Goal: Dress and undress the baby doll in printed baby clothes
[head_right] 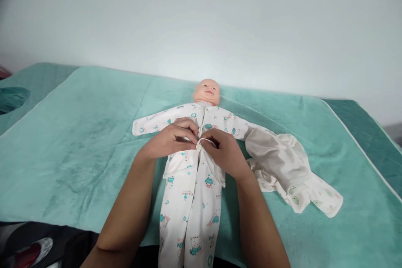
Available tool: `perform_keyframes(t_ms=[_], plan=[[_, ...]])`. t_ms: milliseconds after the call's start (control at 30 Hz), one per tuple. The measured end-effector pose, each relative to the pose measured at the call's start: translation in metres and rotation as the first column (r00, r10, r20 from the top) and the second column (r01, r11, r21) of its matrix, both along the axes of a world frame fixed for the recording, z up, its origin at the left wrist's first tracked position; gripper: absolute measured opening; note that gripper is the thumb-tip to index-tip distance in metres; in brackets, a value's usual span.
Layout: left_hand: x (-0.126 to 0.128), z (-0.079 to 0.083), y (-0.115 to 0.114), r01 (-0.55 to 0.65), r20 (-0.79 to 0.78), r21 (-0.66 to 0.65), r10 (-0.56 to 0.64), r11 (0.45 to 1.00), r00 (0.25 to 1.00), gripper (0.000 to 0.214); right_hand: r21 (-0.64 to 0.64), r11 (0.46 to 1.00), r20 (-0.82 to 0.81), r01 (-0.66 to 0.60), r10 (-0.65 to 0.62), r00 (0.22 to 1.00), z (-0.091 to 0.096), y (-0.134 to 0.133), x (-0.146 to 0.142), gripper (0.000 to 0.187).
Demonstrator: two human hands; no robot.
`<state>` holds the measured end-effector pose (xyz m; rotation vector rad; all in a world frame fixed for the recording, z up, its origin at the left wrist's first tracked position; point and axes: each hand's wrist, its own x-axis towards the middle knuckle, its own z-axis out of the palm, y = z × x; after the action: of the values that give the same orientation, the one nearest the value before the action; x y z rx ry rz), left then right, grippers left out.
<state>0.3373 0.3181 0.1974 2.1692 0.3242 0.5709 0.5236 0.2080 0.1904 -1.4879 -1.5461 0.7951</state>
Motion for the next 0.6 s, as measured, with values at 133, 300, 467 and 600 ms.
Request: perform_keyframes(t_ms=[133,300,467,600], plan=[[-0.013,-0.009,0.01,0.071,0.131,-0.258,-0.038,0.963,0.991,0.008,-0.056,0.992,-0.304,-0.111,0.089,0.948,-0.006,-0.004,0.018,0.02],[-0.039,-0.024,0.03,0.148,0.504,-0.556,0.191,0.818,0.842,0.019,0.034,0.983,-0.57,-0.18,0.167,0.805,-0.013,-0.021,0.056,0.028],[-0.054,-0.031,0.029,0.137,0.585,-0.726,0.501,0.673,0.638,0.025,-0.084,0.989,-0.525,0.119,-0.146,0.839,-0.024,-0.032,0.082,0.031],[-0.066,-0.047,0.014,0.068,0.497,-0.834,0.691,0.548,0.525,0.019,-0.103,0.884,-0.108,0.455,-0.465,0.879,-0.047,-0.041,0.093,0.029]])
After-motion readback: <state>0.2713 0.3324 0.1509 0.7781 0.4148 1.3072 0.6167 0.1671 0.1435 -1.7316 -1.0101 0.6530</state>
